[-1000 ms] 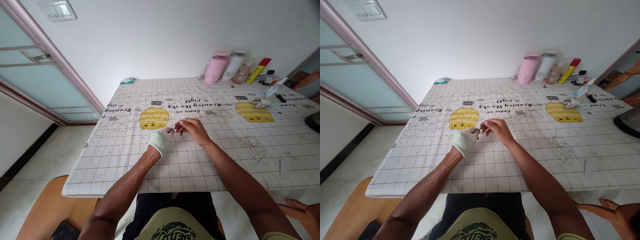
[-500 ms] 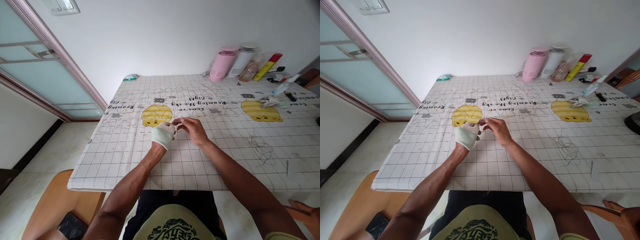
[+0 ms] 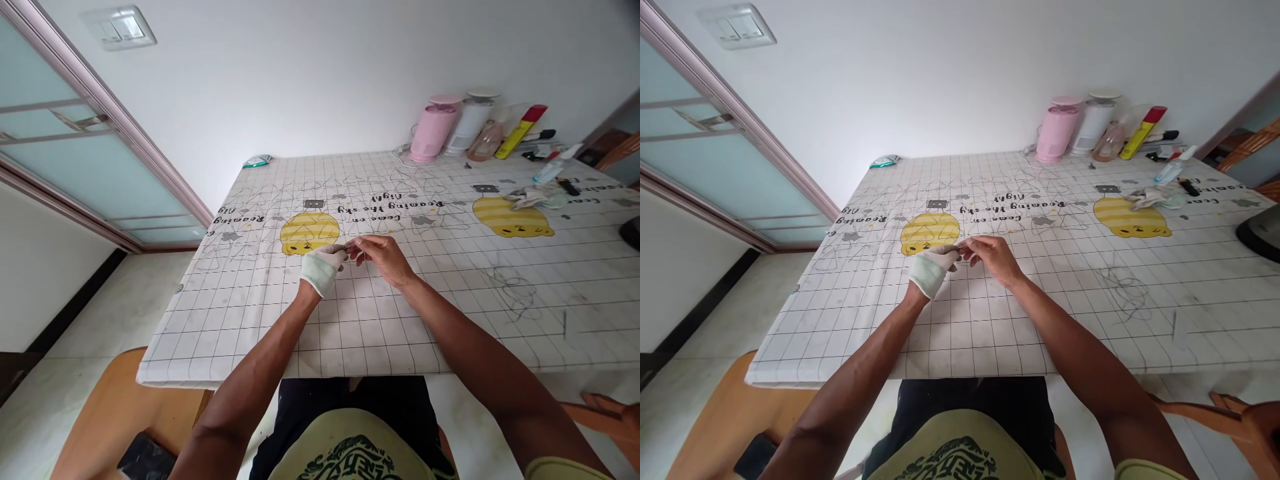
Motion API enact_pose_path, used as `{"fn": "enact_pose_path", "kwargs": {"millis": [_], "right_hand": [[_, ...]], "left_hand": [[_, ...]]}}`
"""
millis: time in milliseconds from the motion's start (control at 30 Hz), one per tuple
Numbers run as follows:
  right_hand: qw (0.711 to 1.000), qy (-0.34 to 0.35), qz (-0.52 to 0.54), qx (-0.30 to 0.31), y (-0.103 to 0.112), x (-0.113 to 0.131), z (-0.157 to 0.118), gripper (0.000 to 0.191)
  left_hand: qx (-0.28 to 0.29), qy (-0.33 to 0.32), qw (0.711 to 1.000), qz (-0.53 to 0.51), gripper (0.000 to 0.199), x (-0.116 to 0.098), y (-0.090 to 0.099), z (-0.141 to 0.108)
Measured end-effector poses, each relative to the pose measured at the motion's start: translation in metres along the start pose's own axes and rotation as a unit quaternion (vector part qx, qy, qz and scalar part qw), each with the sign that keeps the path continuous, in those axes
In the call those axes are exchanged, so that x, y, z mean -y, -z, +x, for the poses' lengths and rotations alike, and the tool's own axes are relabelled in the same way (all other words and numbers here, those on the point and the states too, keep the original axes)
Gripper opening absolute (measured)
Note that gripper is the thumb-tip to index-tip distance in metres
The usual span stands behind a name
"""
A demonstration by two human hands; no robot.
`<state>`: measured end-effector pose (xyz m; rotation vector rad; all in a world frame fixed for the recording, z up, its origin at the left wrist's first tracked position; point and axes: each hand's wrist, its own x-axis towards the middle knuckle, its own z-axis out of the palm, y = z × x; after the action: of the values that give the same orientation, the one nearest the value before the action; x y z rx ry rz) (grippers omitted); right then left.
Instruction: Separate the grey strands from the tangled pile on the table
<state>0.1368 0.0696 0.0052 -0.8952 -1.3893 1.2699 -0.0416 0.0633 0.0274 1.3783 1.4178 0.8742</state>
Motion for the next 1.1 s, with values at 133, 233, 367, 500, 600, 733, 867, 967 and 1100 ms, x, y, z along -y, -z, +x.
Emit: {"fn": "enact_pose_path", "kwargs": {"millis": [133, 233, 367, 500, 600, 733, 867, 967, 1100], "right_hand": [[0.997, 0.015, -0.082, -0.004, 0.004, 0.001, -0.003, 0.041], [0.953, 0.147, -0.252, -0.08, 0.004, 0.004, -0.008, 0.031], [0.839, 0.334, -0.423, -0.076, -0.001, 0.01, -0.014, 0.023], [0.78, 0.372, -0.504, -0.011, -0.012, 0.009, -0.015, 0.003], [0.765, 0.362, -0.533, -0.013, -0.013, 0.006, -0.012, 0.016], [0.749, 0.356, -0.558, -0.011, -0.007, 0.002, -0.011, 0.021], [0.725, 0.365, -0.584, 0.018, -0.002, -0.001, -0.011, 0.024], [0.724, 0.361, -0.585, 0.051, 0.0, -0.004, -0.011, 0.026], [0.716, 0.358, -0.596, 0.066, 0.003, -0.007, -0.009, 0.032]], "left_hand": [[-0.002, 0.01, 0.999, -0.04, 0.024, 0.001, 0.002, 0.001], [-0.039, 0.023, 0.995, -0.087, 0.026, 0.001, 0.005, 0.001], [-0.055, 0.02, 0.99, -0.128, 0.023, 0.001, 0.006, 0.002], [-0.039, -0.009, 0.99, -0.135, 0.019, 0.008, 0.005, 0.005], [-0.024, -0.009, 0.997, -0.071, 0.017, 0.014, 0.006, 0.007], [0.009, -0.034, 0.997, 0.07, 0.031, 0.014, 0.012, 0.004], [0.029, -0.065, 0.987, 0.142, 0.032, 0.01, 0.018, -0.001], [0.051, -0.056, 0.984, 0.163, 0.028, 0.008, 0.021, -0.002], [0.077, -0.054, 0.98, 0.178, 0.026, 0.009, 0.025, -0.002]]}}
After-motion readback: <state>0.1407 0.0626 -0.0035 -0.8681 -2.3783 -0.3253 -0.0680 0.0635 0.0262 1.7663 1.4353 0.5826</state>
